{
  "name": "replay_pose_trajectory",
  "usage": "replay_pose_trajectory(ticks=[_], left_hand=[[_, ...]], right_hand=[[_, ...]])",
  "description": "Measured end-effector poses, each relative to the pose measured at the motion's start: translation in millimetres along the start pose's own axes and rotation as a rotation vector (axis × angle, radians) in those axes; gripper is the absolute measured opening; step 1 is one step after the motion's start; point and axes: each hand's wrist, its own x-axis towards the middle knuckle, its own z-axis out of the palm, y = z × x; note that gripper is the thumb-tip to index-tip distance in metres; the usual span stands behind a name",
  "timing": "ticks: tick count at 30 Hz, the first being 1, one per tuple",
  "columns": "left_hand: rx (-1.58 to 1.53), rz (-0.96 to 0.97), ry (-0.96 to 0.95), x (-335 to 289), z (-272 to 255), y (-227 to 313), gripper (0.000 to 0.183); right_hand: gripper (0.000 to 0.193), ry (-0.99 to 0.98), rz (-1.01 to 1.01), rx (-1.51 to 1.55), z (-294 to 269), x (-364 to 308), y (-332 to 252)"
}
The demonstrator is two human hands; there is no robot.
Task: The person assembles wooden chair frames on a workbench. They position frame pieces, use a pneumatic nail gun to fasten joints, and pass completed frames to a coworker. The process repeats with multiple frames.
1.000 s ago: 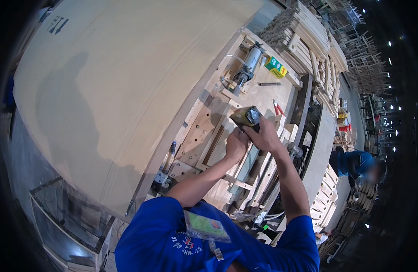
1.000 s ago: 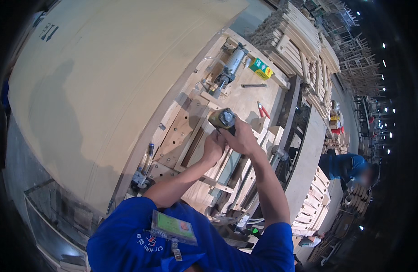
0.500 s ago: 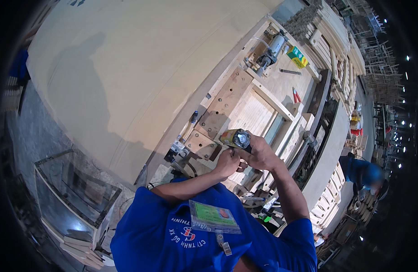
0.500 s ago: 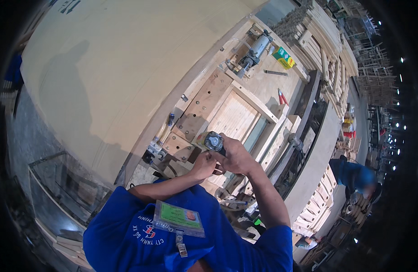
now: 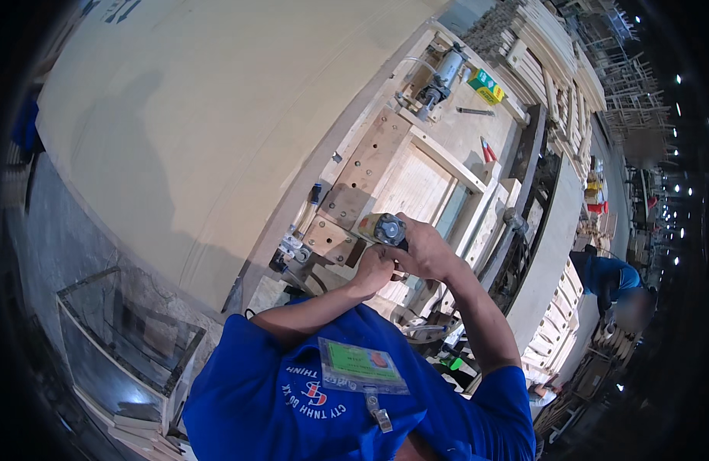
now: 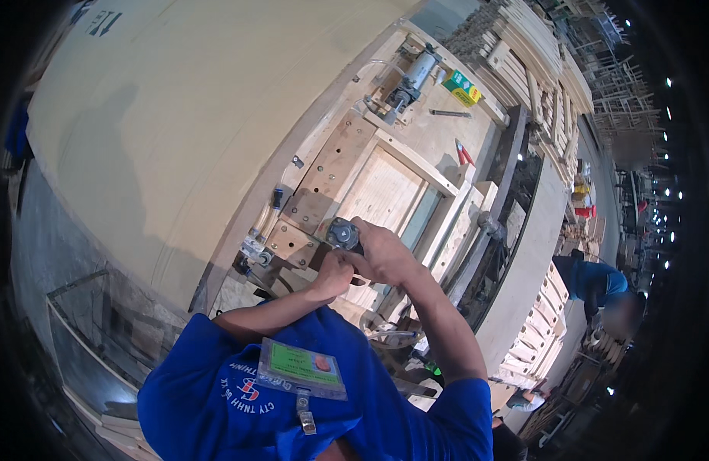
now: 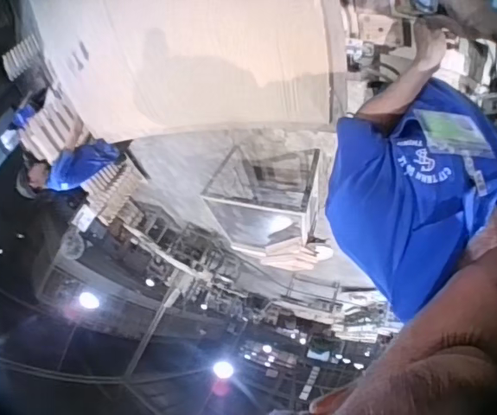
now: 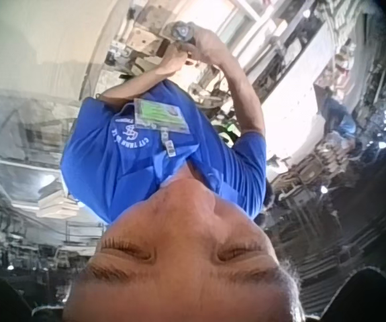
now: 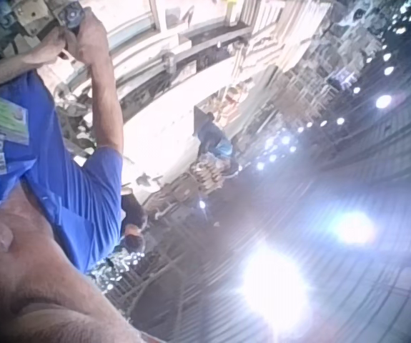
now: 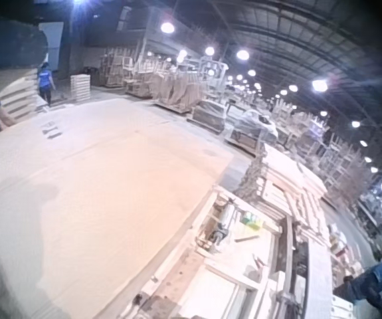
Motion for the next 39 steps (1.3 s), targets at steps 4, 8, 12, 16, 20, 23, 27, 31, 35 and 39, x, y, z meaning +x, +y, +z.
replay_pose_trajectory(ticks=[4,8,12,16,20,23,27,31,35,39], left_hand=[[0.108,-0.062,0.095,-8,3,0,0.018],[0.839,0.381,0.069,-51,-7,47,0.016],[1.104,0.946,0.335,-90,-23,105,0.02],[1.233,0.84,0.406,-100,-59,134,0.021],[1.004,0.577,0.315,-105,-56,102,0.019],[1.022,0.647,0.264,-104,-43,94,0.02],[1.199,0.711,0.264,-108,-38,99,0.02],[1.544,0.919,0.11,-99,-11,105,0.023],[1.425,0.825,-0.095,-60,20,75,0.026],[1.544,0.837,-0.261,-7,33,45,0.032]], right_hand=[[0.044,0.164,0.019,0.105,15,-17,10],[0.048,0.365,0.159,0.638,19,-75,2],[0.04,0.579,0.476,0.781,27,-157,5],[0.038,0.903,0.563,0.784,44,-243,27],[0.042,1.003,0.644,0.327,37,-299,56],[0.046,1.061,0.761,-0.367,68,-344,120],[0.058,1.033,1.08,-0.335,81,-359,163],[0.067,1.033,1.203,-0.378,96,-381,199],[0.071,1.122,1.005,-0.498,105,-381,218],[0.065,1.148,0.977,-0.6,117,-371,211]])
